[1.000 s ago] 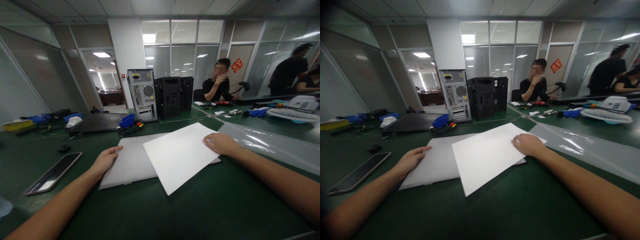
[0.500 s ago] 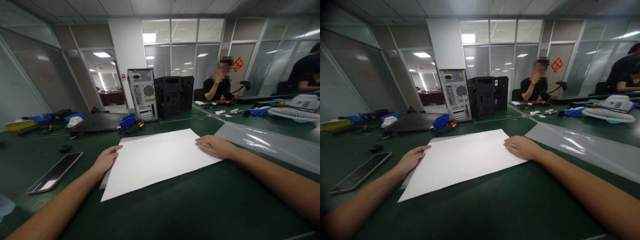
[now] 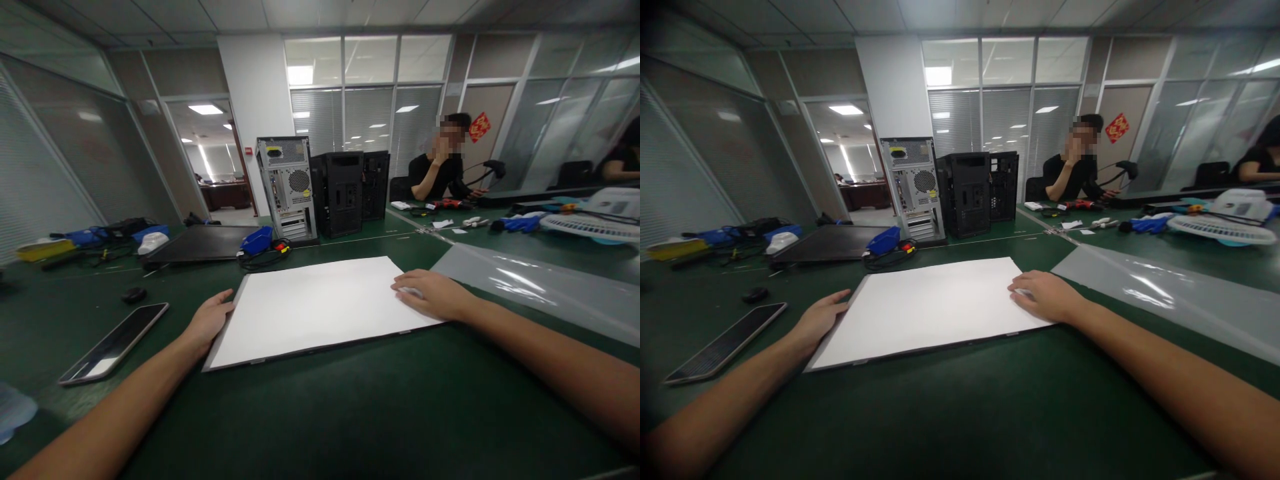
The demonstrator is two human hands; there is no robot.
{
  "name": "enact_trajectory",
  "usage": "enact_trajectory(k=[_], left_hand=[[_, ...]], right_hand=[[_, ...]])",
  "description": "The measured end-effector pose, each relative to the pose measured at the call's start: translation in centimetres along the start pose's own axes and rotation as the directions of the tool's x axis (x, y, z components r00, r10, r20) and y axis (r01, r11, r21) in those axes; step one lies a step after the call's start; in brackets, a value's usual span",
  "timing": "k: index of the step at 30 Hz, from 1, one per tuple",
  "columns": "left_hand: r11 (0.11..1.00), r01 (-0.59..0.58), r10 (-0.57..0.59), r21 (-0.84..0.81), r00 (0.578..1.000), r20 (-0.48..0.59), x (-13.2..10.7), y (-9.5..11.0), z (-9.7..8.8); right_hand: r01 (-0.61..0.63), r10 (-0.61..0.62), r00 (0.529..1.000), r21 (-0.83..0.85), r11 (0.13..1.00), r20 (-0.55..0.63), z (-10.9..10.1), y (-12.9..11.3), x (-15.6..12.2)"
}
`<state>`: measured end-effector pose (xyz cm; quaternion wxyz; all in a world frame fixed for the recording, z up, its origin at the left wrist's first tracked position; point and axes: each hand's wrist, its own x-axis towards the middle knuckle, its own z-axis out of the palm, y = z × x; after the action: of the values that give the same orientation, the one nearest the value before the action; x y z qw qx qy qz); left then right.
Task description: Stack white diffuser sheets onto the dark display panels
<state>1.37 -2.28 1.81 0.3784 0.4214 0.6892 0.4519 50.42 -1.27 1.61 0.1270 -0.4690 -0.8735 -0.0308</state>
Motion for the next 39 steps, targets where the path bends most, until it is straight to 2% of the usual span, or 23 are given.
enact_trajectory(k=[5, 17, 24, 32, 36, 39], left_hand=[[0.999, 0.002, 0.000, -0.041, 0.998, 0.058, 0.4, -0.4, 0.0], [0.994, -0.013, 0.024, -0.113, 0.996, 0.091, -0.1, 0.1, 0.2], [0.991, -0.018, 0.014, -0.136, 0.999, -0.035, -0.6, 0.7, 0.7], [0.988, -0.008, 0.006, -0.157, 1.000, -0.015, -1.5, 1.6, 1.0], [0.986, -0.021, 0.018, -0.168, 1.000, -0.023, -0.9, 1.1, 0.8], [0.984, -0.020, 0.026, -0.176, 0.999, 0.031, -0.2, 0.4, 0.5]], right_hand=[[0.004, -0.004, 1.000, -0.033, 0.999, 0.013, 0.0, -0.2, 0.0], [-0.018, 0.017, 1.000, -0.048, 0.999, -0.007, 0.2, -0.7, 0.1], [-0.015, 0.014, 0.999, -0.033, 0.999, -0.037, 0.6, -1.7, 0.2], [-0.044, 0.041, 0.998, -0.043, 0.998, -0.053, 0.9, -1.7, 0.4], [-0.041, 0.039, 0.998, -0.045, 0.998, -0.058, 0.9, -2.1, 0.5], [-0.046, 0.044, 0.997, -0.035, 0.998, -0.060, 0.7, -1.6, 0.6]])
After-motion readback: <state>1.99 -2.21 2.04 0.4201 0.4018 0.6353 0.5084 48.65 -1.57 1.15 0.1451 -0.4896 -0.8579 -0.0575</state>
